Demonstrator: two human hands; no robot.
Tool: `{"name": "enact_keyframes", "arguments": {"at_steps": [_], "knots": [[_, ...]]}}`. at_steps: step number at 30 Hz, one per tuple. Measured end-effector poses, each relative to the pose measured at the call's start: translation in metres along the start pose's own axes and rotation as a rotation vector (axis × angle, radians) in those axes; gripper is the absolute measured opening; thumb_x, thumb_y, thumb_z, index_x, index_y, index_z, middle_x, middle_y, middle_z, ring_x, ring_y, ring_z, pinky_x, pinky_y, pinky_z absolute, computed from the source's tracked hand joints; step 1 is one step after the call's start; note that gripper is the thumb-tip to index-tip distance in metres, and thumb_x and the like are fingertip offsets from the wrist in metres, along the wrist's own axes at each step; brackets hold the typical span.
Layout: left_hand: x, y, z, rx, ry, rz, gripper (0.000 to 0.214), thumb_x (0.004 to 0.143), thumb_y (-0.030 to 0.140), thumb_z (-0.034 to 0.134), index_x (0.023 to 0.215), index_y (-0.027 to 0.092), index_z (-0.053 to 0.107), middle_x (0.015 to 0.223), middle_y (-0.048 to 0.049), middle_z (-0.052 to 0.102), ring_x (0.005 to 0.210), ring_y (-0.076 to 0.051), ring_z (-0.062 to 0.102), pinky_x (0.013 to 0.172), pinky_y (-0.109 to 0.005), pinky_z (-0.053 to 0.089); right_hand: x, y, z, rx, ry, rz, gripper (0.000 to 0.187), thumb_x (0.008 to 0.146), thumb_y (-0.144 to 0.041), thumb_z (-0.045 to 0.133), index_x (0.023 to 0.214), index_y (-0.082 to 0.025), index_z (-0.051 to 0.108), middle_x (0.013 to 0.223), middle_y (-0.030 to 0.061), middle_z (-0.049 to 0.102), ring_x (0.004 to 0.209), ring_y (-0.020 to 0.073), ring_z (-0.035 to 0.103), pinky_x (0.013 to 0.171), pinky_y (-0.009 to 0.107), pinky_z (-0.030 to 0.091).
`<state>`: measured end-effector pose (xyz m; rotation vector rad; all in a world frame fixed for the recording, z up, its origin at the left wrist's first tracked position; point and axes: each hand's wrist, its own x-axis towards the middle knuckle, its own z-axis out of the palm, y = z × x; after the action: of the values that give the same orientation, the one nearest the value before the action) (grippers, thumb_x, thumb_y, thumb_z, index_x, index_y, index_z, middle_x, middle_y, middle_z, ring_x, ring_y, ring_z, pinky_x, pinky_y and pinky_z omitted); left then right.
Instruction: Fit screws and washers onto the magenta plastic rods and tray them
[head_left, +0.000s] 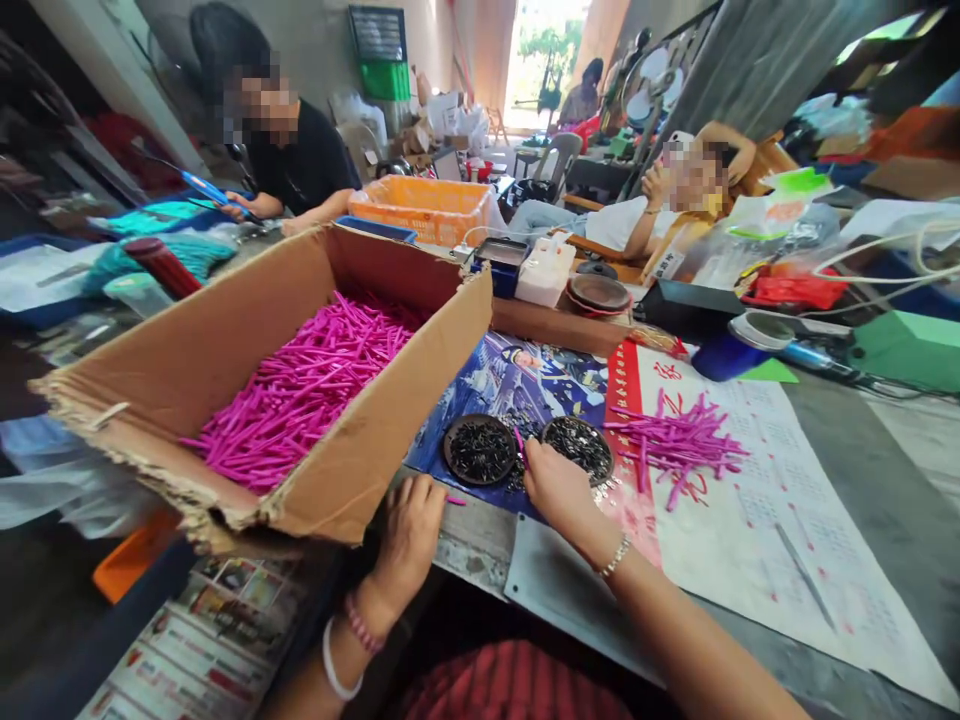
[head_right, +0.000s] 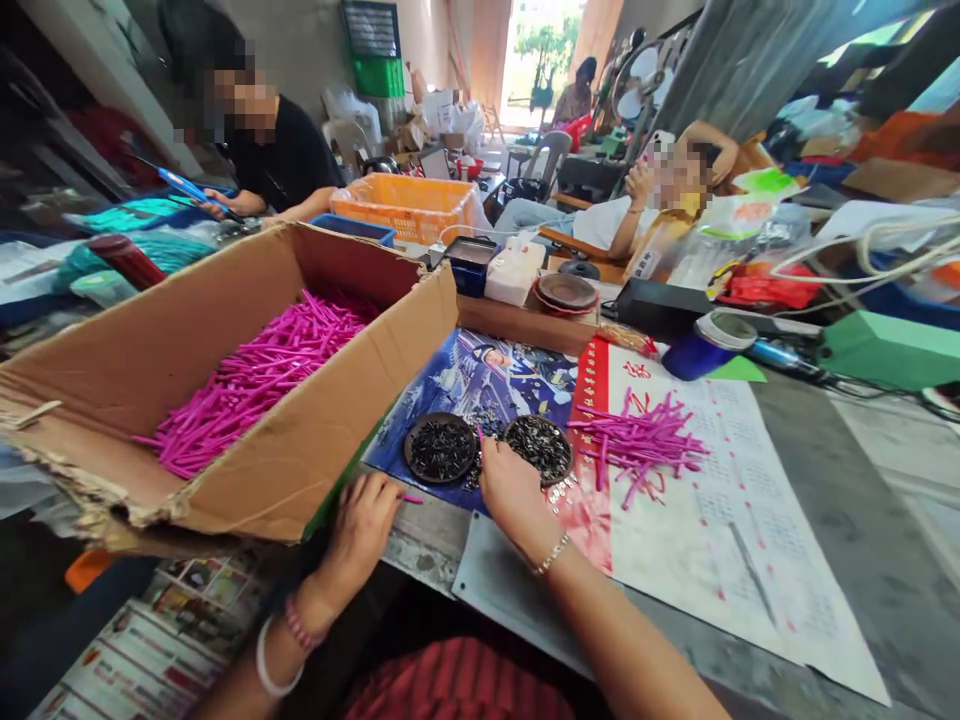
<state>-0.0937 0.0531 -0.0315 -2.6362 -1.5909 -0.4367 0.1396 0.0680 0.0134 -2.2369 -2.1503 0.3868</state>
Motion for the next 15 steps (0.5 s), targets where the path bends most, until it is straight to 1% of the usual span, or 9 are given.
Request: {"name": "enact_keyframes", "arguments": {"at_steps": [3, 5, 7, 9, 12, 15], "knots": [[0.002, -0.001, -0.001, 0.039, -0.03, 0.006, 0.016, 0.095, 0.007, 0.057, 0.091, 0.02, 0.066, 0.092, -0.0049, 0.064, 0.089, -0.026, 0.058, 0.078, -0.04, 0.045, 0.002, -0.003, 0.002, -0.018, -0.006, 0.016, 0.02, 0.091, -0.004, 0.051, 0.107, -0.014, 0.056, 0.103, 0.0136, 0.072, 0.092, 0.0267, 0.073, 0.062, 0.029, 0.038], [0.002, -0.002, -0.001, 0.048, -0.049, 0.017, 0.017, 0.096, 0.006, 0.056, 0.092, 0.02, 0.064, 0.092, -0.0048, 0.064, 0.09, -0.026, 0.058, 0.079, -0.04, 0.045, 0.001, -0.004, 0.001, -0.026, -0.005, 0.03, 0.018, 0.092, -0.005, 0.051, 0.107, -0.015, 0.056, 0.104, 0.0129, 0.072, 0.092, 0.0259, 0.073, 0.062, 0.029, 0.037], [0.002, -0.003, -0.001, 0.046, -0.063, 0.028, 0.017, 0.096, 0.005, 0.054, 0.092, 0.019, 0.064, 0.092, -0.0053, 0.064, 0.089, -0.026, 0.058, 0.08, -0.041, 0.045, 0.0, -0.003, -0.002, -0.02, 0.006, 0.044, 0.016, 0.094, -0.008, 0.05, 0.107, -0.016, 0.055, 0.107, 0.0121, 0.072, 0.093, 0.0249, 0.072, 0.063, 0.028, 0.038], [0.001, -0.005, 0.0, 0.032, -0.074, 0.04, 0.018, 0.096, 0.004, 0.053, 0.094, 0.018, 0.064, 0.093, -0.0062, 0.064, 0.09, -0.027, 0.058, 0.08, -0.041, 0.046, -0.003, 0.001, -0.006, 0.037, 0.042, 0.044, 0.016, 0.094, -0.01, 0.049, 0.107, -0.017, 0.054, 0.106, 0.0109, 0.072, 0.092, 0.0242, 0.071, 0.065, 0.028, 0.04], [-0.002, -0.011, 0.006, 0.007, -0.074, 0.081, 0.024, 0.096, 0.002, 0.05, 0.109, 0.017, 0.065, 0.099, -0.0083, 0.066, 0.092, -0.027, 0.059, 0.081, -0.042, 0.047, -0.01, 0.023, -0.011, 0.203, 0.162, 0.024, 0.016, 0.09, -0.013, 0.05, 0.105, -0.019, 0.055, 0.096, 0.0082, 0.072, 0.086, 0.0235, 0.07, 0.069, 0.029, 0.043], [-0.006, -0.016, 0.011, -0.06, -0.037, 0.127, 0.034, 0.096, 0.002, 0.046, 0.123, 0.017, 0.061, 0.102, -0.0098, 0.066, 0.093, -0.027, 0.061, 0.083, -0.041, 0.049, -0.019, 0.064, -0.014, 0.305, 0.326, 0.075, 0.018, 0.086, -0.019, 0.051, 0.103, -0.02, 0.057, 0.092, 0.0078, 0.072, 0.078, 0.0232, 0.068, 0.068, 0.031, 0.044]]}}
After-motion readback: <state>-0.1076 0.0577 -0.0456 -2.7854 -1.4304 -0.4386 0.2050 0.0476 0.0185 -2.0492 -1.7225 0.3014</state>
